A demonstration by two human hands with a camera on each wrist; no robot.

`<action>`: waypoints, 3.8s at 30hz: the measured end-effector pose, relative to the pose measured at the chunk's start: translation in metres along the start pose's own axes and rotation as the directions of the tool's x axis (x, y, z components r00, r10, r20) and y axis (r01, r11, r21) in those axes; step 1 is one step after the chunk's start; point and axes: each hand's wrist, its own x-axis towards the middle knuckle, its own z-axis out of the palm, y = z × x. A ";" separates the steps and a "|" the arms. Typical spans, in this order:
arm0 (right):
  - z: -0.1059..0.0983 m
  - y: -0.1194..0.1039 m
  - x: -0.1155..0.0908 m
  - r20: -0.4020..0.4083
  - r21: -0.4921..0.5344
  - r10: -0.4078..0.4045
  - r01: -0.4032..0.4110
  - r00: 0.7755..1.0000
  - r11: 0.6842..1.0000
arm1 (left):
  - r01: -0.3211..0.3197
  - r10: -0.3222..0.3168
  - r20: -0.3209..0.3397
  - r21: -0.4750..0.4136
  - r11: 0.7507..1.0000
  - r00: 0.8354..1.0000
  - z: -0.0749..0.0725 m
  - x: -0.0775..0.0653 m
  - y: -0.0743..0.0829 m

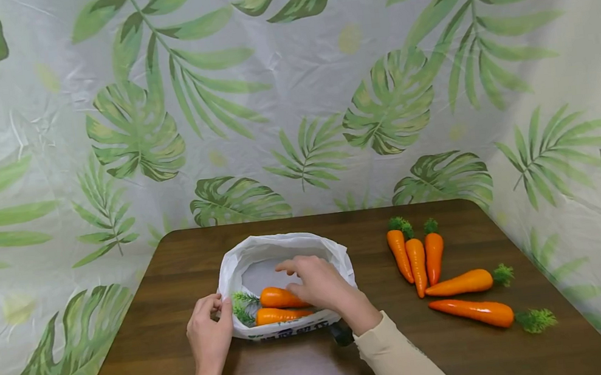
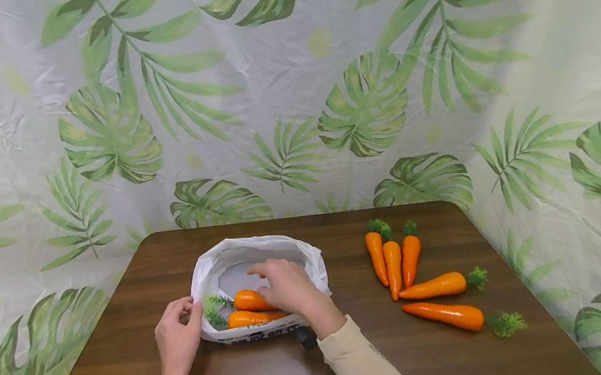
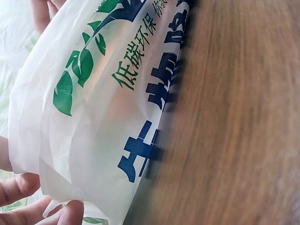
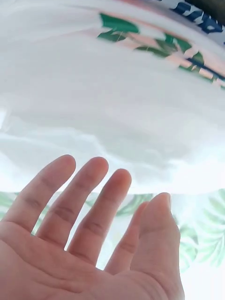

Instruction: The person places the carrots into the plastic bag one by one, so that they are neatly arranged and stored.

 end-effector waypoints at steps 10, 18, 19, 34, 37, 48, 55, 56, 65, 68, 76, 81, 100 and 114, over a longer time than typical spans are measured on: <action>-0.021 0.011 -0.012 -0.082 0.018 0.029 -0.027 0.996 0.999 | 0.009 -0.009 0.007 0.001 1.000 1.000 0.001 -0.001 0.002; -0.038 0.030 -0.021 -0.172 0.090 0.086 -0.071 0.981 0.993 | 0.004 -0.004 0.004 0.004 1.000 1.000 0.002 0.000 0.003; -0.040 0.033 -0.022 -0.182 0.098 0.092 -0.075 0.979 0.992 | 0.006 -0.006 0.005 0.004 1.000 1.000 0.002 0.000 0.003; -0.072 0.081 -0.044 -0.279 0.135 0.202 -0.170 0.939 0.976 | 0.012 -0.012 0.016 0.012 1.000 1.000 0.001 -0.001 0.002; -0.078 0.093 -0.051 -0.285 0.151 0.229 -0.192 0.931 0.970 | 0.016 -0.016 0.017 0.016 1.000 1.000 0.002 -0.002 0.001; -0.088 0.137 -0.068 -0.283 0.142 0.326 -0.296 0.902 0.944 | 0.001 -0.001 0.010 0.023 1.000 1.000 0.000 0.000 0.003; -0.083 0.162 -0.077 -0.217 0.160 0.411 -0.383 0.885 0.910 | 0.000 0.000 0.015 0.028 1.000 1.000 -0.002 0.001 0.003; -0.082 0.164 -0.078 -0.206 0.161 0.415 -0.388 0.886 0.908 | 0.000 0.000 0.017 0.029 1.000 1.000 -0.002 0.001 0.004; -0.078 0.182 -0.082 -0.154 0.155 0.464 -0.443 0.872 0.883 | 0.008 -0.009 0.025 0.030 1.000 1.000 -0.003 0.001 0.003; -0.075 0.187 -0.082 -0.137 0.135 0.479 -0.463 0.867 0.876 | 0.007 -0.008 0.023 0.028 1.000 1.000 -0.003 0.001 0.003; -0.068 0.191 -0.077 -0.139 0.092 0.472 -0.463 0.871 0.881 | 0.009 -0.010 0.022 0.026 1.000 1.000 -0.003 0.001 0.002; -0.063 0.190 -0.072 -0.119 0.074 0.478 -0.472 0.870 0.878 | 0.007 -0.007 0.021 0.022 1.000 1.000 -0.003 0.001 0.001; -0.046 0.183 -0.060 -0.028 0.074 0.524 -0.521 0.851 0.850 | 0.014 -0.014 0.019 0.004 1.000 1.000 -0.002 0.001 0.002; -0.050 0.180 -0.060 -0.053 0.095 0.510 -0.504 0.858 0.858 | 0.010 -0.010 0.009 -0.001 1.000 1.000 -0.001 0.001 0.003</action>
